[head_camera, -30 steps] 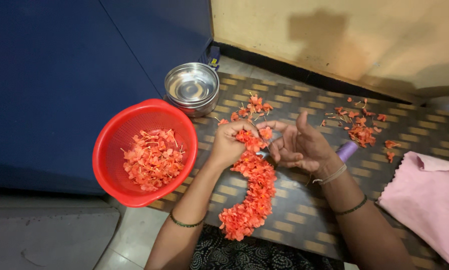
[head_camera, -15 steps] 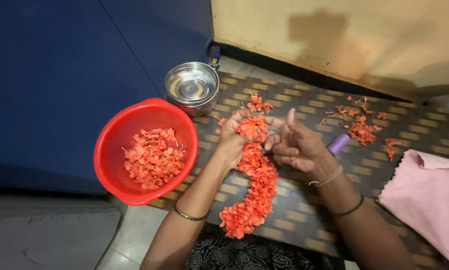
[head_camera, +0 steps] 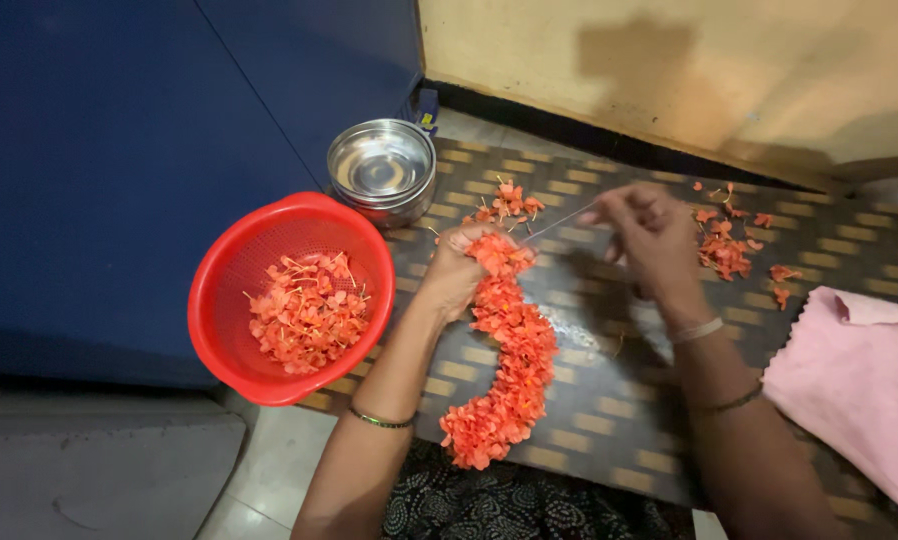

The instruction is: The person strings orange flowers onto a needle and thread to create a garland. They pick individual flowers from a red colander and the table, thread them one by one, and pull the thread through to extend the garland.

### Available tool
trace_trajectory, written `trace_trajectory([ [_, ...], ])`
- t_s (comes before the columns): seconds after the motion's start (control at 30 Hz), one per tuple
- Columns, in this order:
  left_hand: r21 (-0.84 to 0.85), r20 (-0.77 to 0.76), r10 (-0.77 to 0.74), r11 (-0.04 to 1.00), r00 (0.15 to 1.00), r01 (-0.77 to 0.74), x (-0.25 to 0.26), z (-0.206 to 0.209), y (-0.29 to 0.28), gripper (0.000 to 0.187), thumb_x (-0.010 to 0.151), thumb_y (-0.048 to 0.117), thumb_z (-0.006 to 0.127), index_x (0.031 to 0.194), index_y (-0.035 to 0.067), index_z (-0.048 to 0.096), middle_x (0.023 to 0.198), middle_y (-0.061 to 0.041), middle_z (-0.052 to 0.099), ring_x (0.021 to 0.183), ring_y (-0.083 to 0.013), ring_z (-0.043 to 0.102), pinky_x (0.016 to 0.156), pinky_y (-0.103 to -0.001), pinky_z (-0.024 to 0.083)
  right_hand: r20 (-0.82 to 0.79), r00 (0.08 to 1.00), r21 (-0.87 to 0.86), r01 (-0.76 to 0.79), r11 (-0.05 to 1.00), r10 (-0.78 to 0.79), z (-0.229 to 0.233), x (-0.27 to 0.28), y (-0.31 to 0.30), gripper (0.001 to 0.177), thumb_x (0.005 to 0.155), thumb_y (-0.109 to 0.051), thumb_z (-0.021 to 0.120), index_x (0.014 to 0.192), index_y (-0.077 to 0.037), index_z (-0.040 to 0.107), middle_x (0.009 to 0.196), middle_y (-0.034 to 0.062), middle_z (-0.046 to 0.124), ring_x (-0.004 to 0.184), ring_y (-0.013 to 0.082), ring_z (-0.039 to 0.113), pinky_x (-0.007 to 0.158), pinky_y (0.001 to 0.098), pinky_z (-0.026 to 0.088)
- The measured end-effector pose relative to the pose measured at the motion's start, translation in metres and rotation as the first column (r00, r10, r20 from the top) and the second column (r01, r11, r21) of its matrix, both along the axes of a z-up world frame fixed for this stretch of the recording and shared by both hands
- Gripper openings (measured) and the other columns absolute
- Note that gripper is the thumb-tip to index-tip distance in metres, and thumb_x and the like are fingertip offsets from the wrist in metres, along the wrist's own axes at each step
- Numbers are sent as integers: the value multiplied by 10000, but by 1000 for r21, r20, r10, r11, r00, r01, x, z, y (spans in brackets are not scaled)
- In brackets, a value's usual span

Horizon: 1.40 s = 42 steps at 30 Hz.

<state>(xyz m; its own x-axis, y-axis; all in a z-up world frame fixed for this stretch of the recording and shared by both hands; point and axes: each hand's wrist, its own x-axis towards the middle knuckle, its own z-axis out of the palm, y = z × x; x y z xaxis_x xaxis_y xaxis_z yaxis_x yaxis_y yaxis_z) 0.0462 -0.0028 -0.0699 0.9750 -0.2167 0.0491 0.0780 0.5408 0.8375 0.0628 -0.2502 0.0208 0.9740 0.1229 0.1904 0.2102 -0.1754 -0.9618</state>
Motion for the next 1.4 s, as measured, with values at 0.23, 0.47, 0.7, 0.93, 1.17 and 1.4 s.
trace_trajectory([
  [0.23,-55,-48,-75,996,996,73,-7,10,11,156,888,-149,642,931,-9,693,918,-153,754,898,-292,771,829,-418,647,598,796,-654,553,516,-95,-5,12,-54,131,1018,-185,742,937,-85,764,841,132,717,755,324,686,678,450,540],
  [0.47,-33,-47,-80,996,996,79,-5,4,18,248,844,-131,699,1067,-23,709,1007,-133,748,898,-249,754,840,-389,645,716,678,-696,675,244,168,34,-11,-53,222,694,-186,724,901,-223,795,962,67,770,929,305,711,722,445,529],
  [0.7,36,-173,-55,997,983,62,-7,11,17,362,835,-129,707,1189,-53,693,1065,-136,751,903,-227,752,816,-362,633,-124,855,-744,-416,523,504,41,-62,-58,189,814,-159,710,992,-141,774,940,57,757,836,218,726,749,353,577],
  [0.93,-44,-229,-18,999,973,8,-8,13,13,238,852,-62,713,1089,-52,693,928,-129,736,809,-231,754,753,-359,634,215,893,-782,-85,618,395,30,-72,-59,158,731,-57,682,860,-103,761,911,95,719,917,302,672,806,405,542],
  [1.17,-62,-275,-76,996,958,61,-12,16,11,195,852,-38,735,1046,-38,713,922,-101,737,790,-205,741,725,-354,626,431,856,-840,263,475,287,45,6,-82,307,701,-9,696,984,-98,772,1085,83,751,1031,316,661,916,435,525],
  [1.4,-24,-193,-236,971,952,236,-19,17,19,159,831,-84,745,988,-60,736,896,-112,738,795,-192,728,749,-353,634,-67,950,-974,-128,187,304,18,56,-85,92,855,-124,756,942,-117,783,964,103,754,918,305,710,841,419,549],
])
